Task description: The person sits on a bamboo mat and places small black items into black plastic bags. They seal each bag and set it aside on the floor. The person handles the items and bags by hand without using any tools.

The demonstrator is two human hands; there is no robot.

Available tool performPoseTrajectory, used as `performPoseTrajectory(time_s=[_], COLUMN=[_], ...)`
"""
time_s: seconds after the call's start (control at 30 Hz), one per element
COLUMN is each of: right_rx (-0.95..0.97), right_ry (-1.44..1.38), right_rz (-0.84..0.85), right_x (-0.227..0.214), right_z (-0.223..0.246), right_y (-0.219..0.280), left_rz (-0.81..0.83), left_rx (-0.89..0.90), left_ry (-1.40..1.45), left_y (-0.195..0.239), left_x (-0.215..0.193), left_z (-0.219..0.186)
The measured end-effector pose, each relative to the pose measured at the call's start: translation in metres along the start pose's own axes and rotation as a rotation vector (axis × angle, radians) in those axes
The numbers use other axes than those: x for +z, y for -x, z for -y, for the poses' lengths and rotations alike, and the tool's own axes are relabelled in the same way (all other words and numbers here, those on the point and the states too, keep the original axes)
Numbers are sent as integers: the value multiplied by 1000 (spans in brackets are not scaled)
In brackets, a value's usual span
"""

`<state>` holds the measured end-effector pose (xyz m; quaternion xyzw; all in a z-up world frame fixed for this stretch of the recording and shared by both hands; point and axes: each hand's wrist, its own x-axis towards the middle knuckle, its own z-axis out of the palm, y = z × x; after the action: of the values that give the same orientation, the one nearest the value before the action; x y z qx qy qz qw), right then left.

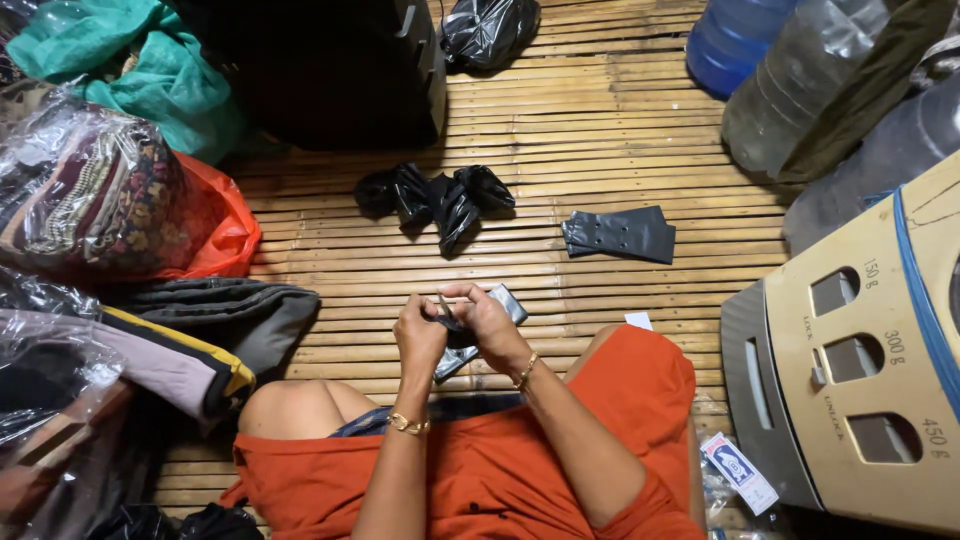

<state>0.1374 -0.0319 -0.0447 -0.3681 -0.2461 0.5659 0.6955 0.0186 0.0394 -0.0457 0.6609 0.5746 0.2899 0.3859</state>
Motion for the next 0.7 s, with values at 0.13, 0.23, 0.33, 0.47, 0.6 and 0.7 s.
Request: performPoseTrajectory(time_s=[0.13,0.23,0.33,0.47,0.6,0.7], right_rx=[38,-74,1,-176,-220,-161], right_ry=[432,900,1251,1088,883,754], right_rz=[135,71,-119,-468,-612,-607], right_x=[11,-4,-22,-78,-115,-103], right_z=[34,37,49,23,7,17], right_y=[21,17,12,-8,-21,-15], left_rz=[19,10,26,152,227,237], left_rx=[-66,-78,198,577,868,564], left_ry=[46,16,60,16,-217,-263], left_y=[-26,-12,16,77,87,93], left_x=[11,6,5,-4,11,-16], left_z=[52,39,0,-72,-54,-73])
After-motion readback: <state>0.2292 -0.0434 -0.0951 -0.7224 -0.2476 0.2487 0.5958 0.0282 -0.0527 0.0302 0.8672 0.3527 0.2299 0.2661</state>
